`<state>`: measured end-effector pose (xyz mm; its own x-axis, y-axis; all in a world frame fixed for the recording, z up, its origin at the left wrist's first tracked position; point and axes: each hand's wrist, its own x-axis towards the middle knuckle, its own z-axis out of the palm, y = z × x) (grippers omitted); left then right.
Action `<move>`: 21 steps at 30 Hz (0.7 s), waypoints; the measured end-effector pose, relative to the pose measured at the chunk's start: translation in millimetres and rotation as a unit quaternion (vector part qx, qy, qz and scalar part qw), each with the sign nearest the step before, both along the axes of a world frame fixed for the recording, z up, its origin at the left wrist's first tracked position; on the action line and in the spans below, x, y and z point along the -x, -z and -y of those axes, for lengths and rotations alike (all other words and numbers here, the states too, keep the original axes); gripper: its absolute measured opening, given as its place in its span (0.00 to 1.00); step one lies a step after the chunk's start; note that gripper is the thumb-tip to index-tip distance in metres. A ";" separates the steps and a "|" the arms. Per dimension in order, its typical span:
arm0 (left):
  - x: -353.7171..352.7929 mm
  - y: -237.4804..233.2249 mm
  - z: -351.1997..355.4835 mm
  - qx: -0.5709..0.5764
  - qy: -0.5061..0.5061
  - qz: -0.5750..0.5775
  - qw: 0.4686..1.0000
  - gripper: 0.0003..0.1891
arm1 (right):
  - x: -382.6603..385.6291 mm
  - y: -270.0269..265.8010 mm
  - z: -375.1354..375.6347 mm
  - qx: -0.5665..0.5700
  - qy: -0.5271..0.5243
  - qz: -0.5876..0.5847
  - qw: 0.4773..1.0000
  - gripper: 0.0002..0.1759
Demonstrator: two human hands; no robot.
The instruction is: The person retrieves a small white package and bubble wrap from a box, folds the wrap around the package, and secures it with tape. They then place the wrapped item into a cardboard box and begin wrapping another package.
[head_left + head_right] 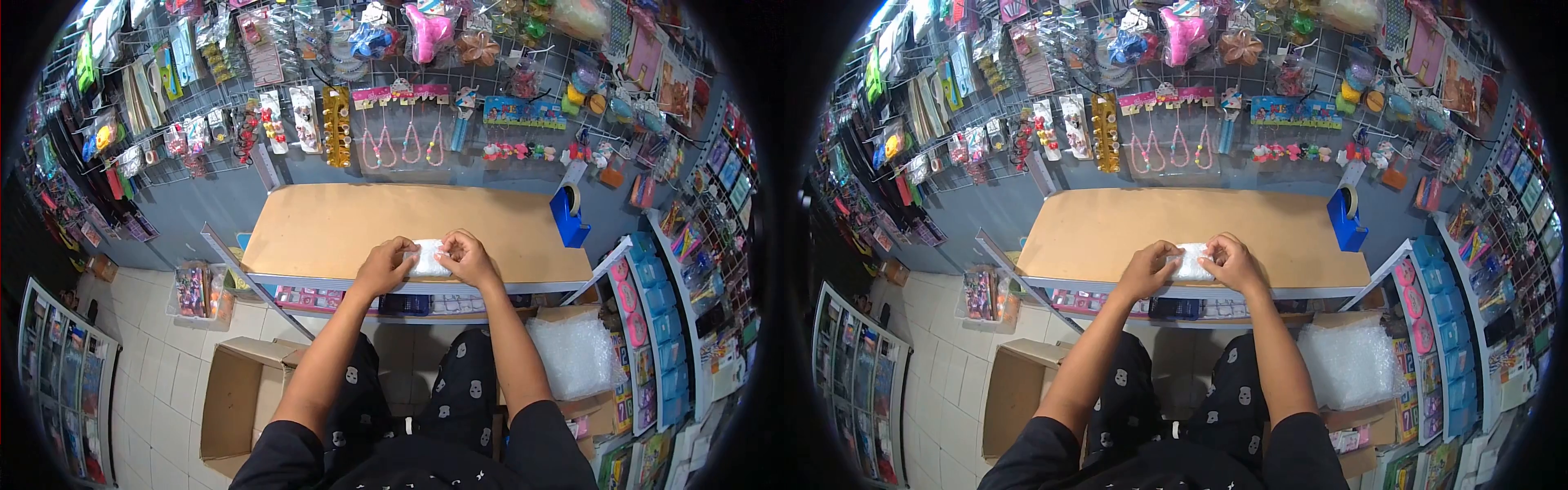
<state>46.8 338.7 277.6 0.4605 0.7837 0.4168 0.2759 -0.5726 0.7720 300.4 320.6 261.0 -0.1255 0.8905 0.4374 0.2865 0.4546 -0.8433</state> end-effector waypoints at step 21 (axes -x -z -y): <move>3.4 -14.7 -0.7 0.012 0.025 -0.048 0.998 0.11 | 2.3 -11.6 10.9 0.009 -0.003 0.070 0.997 0.11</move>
<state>43.5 339.4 292.3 0.5371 0.7674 0.3502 0.3205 -0.5697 0.7568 298.1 309.6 272.7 -0.1906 0.8970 0.3988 0.3998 0.4419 -0.8030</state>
